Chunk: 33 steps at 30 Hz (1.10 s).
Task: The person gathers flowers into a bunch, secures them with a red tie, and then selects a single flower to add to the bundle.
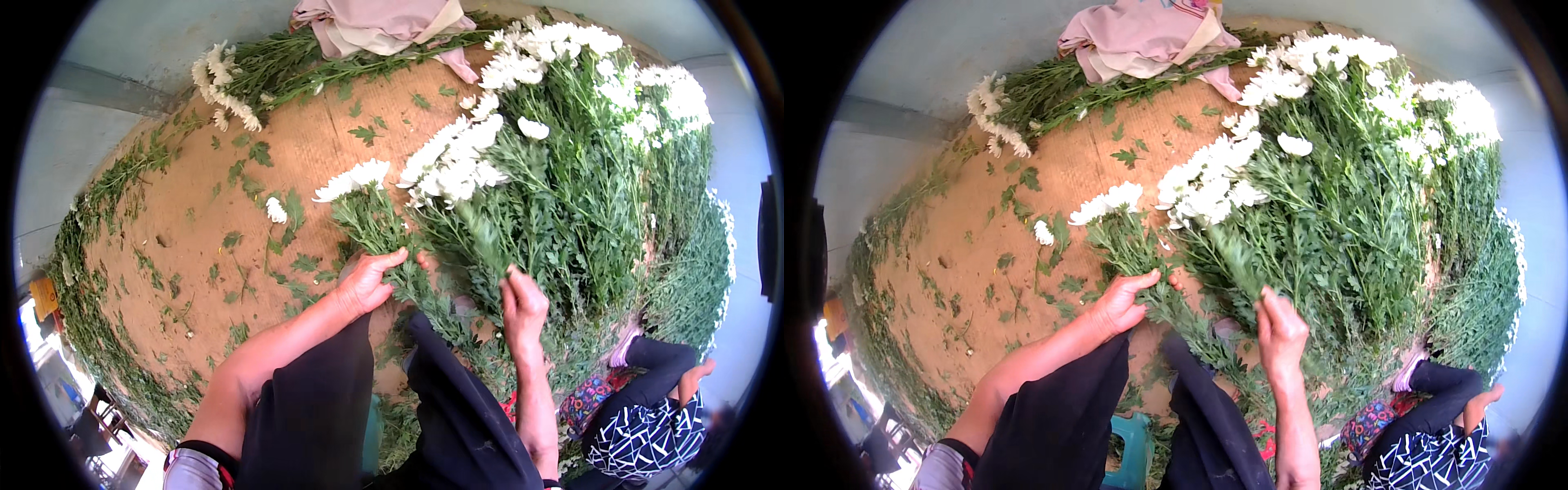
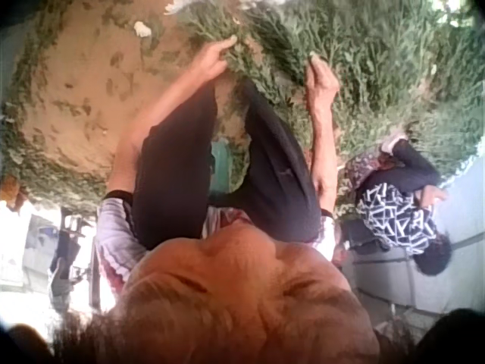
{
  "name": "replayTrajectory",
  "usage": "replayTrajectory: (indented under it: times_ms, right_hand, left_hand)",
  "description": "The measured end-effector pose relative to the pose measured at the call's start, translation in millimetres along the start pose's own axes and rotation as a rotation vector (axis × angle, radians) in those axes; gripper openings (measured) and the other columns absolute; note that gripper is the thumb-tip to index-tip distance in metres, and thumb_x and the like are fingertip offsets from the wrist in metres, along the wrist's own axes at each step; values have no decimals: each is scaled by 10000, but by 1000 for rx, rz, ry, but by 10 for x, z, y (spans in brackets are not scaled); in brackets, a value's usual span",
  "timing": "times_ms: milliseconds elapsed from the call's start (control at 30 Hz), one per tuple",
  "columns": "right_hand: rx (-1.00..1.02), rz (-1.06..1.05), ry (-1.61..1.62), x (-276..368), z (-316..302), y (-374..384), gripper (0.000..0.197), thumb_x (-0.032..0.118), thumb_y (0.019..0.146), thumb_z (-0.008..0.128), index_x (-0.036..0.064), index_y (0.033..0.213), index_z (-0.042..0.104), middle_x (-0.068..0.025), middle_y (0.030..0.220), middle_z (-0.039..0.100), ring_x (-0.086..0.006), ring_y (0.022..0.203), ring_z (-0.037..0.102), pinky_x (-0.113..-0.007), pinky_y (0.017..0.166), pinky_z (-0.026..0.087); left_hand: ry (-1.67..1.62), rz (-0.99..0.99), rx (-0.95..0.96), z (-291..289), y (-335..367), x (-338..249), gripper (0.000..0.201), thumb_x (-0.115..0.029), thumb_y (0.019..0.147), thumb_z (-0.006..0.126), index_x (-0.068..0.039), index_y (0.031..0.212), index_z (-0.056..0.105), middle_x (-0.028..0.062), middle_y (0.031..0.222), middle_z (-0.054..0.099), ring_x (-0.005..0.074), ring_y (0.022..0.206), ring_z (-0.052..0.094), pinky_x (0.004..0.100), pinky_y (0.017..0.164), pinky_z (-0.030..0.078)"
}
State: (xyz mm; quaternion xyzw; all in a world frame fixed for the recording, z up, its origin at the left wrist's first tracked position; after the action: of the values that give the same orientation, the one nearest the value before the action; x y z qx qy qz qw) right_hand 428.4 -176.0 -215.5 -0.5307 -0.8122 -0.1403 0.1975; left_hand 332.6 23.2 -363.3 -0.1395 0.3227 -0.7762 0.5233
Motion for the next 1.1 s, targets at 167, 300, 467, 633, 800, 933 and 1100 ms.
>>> replayTrajectory:
  times_ms: [167, 300, 467, 633, 800, 933, 1100]
  right_hand:
    - [79, 206, 333, 73, 532, -560, 268, 1, 820, 749, 21, 1084, 710, -121, 811, 681, -233, 699, 674, -326, 661, 542]
    - [112, 128, 359, 204, 797, -718, 253, -11, 828, 738, 17, 1078, 708, -121, 810, 674, -232, 677, 647, -311, 641, 520]
    - [213, 156, 335, 245, 978, -771, 244, 21, 848, 719, 17, 1092, 696, -139, 801, 664, -274, 683, 644, -338, 643, 520]
    - [262, -7, 199, 328, 879, -652, 327, 214, 840, 762, 76, 1128, 688, -129, 905, 654, -327, 839, 655, -405, 695, 530]
    - [-101, 34, -267, -279, 431, -63, 362, 202, 785, 781, 30, 1066, 629, -146, 1018, 633, -354, 973, 580, -447, 826, 486]
    - [158, 159, 142, -615, 502, -131, 157, 58, 803, 699, 10, 931, 621, -172, 898, 644, -363, 840, 626, -443, 748, 515]
    - [159, 125, 127, -623, 415, -356, 455, 26, 821, 704, 61, 1261, 591, -158, 1057, 656, -338, 985, 651, -388, 845, 527]
  left_hand:
    - [5, 24, -75, -88, -41, 25, 243, -127, 951, 627, -7, 1162, 633, 96, 1083, 687, 221, 1015, 666, 406, 925, 535]
    - [-6, 35, -99, -239, -4, 73, 262, -46, 891, 630, -22, 1151, 646, 90, 1093, 691, 207, 1031, 661, 380, 904, 526]
    - [6, 69, 38, -140, 4, 65, 261, -14, 866, 625, -19, 1125, 657, 96, 1089, 698, 204, 1031, 663, 376, 897, 528]
    - [67, 70, 45, 9, -57, 4, 237, -104, 954, 599, 23, 1153, 606, 149, 1080, 690, 276, 998, 682, 428, 903, 558]
    - [85, 34, -40, -106, -112, -27, 245, -146, 975, 579, 31, 1142, 607, 153, 1098, 683, 285, 1015, 673, 443, 923, 546]
    - [76, 47, -83, -275, -192, -91, 269, -183, 977, 585, 41, 1125, 607, 146, 1092, 676, 280, 1022, 656, 446, 945, 526]
    - [33, 92, -108, -396, -260, -126, 294, -215, 968, 600, 43, 1108, 613, 138, 1070, 667, 281, 1016, 642, 448, 935, 527]
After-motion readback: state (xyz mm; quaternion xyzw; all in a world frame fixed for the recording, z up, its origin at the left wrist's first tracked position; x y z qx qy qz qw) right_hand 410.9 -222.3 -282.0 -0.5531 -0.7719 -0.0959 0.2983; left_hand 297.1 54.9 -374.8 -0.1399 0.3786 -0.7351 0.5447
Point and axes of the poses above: each hand's wrist, its own y-axis towards the middle knuckle, its own z-axis out of the palm, x = y × z, the point moved 9 cm from there along y, towards the middle knuckle
